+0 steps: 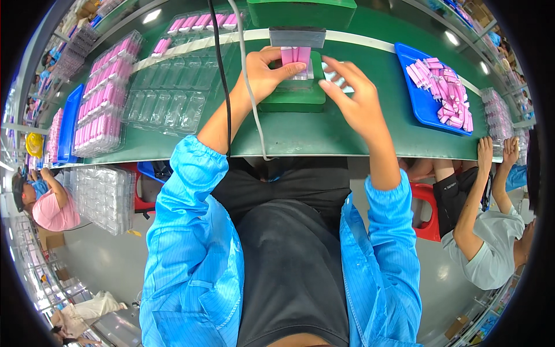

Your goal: Assembling and packaging pink plastic components into plastic trays using a manual alignment fixture.

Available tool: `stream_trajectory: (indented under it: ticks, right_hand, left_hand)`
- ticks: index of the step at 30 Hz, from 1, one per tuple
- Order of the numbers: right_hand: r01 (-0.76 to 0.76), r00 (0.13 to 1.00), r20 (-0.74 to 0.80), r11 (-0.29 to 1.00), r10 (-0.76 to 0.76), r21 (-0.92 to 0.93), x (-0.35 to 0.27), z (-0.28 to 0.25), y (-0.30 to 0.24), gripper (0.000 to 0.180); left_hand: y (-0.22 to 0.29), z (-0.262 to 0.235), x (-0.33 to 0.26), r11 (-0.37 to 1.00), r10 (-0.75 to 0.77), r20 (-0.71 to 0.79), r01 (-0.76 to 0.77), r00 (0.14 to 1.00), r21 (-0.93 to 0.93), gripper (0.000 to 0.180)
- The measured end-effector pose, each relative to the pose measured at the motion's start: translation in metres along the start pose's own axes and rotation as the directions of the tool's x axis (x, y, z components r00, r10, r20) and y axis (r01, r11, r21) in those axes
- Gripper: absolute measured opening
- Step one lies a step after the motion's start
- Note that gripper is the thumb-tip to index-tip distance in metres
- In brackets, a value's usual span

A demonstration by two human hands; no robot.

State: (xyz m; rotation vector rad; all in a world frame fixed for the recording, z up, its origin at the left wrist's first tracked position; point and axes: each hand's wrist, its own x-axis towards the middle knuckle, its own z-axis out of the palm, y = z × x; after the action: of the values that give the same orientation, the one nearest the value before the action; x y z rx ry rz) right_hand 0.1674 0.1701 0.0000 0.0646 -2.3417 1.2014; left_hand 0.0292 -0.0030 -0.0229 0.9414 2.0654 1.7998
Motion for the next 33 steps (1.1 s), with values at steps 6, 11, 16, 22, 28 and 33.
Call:
stream_trajectory:
  ticks: [6,11,16,22,28,33]
  right_hand:
    - [0.085,0.994,0.055,0.990,-0.091,0.115,0.040,0.024,0.011,0.028]
    - [0.143,0.989,0.020,0.987,-0.145,0.069,0.038,0.023,0.015,0.024]
    - [0.214,0.977,0.009,0.973,-0.214,-0.087,0.032,0.024,0.016,0.021]
    - [0.237,0.968,-0.063,0.968,-0.242,-0.080,0.029,0.032,0.021,0.019]
    - [0.189,0.977,-0.085,0.978,-0.196,-0.086,0.028,0.033,0.020,0.019]
    - [0.207,0.975,-0.070,0.975,-0.213,-0.087,0.029,0.034,0.023,0.019]
  left_hand:
    - [0.017,-0.009,-0.011,0.760,0.450,-0.046,-0.355,0.892,0.544,0.029]
    - [0.017,-0.013,-0.017,0.925,0.256,-0.056,-0.228,0.965,0.303,0.024]
    - [0.011,-0.017,-0.013,0.780,0.428,0.010,-0.375,0.904,0.500,0.023]
    - [0.007,-0.014,-0.013,0.734,0.464,0.022,-0.398,0.886,0.550,0.021]
    - [0.004,-0.014,-0.012,0.772,0.469,-0.013,-0.403,0.883,0.491,0.021]
    - [0.000,-0.014,-0.013,0.803,0.432,-0.056,-0.356,0.900,0.479,0.024]
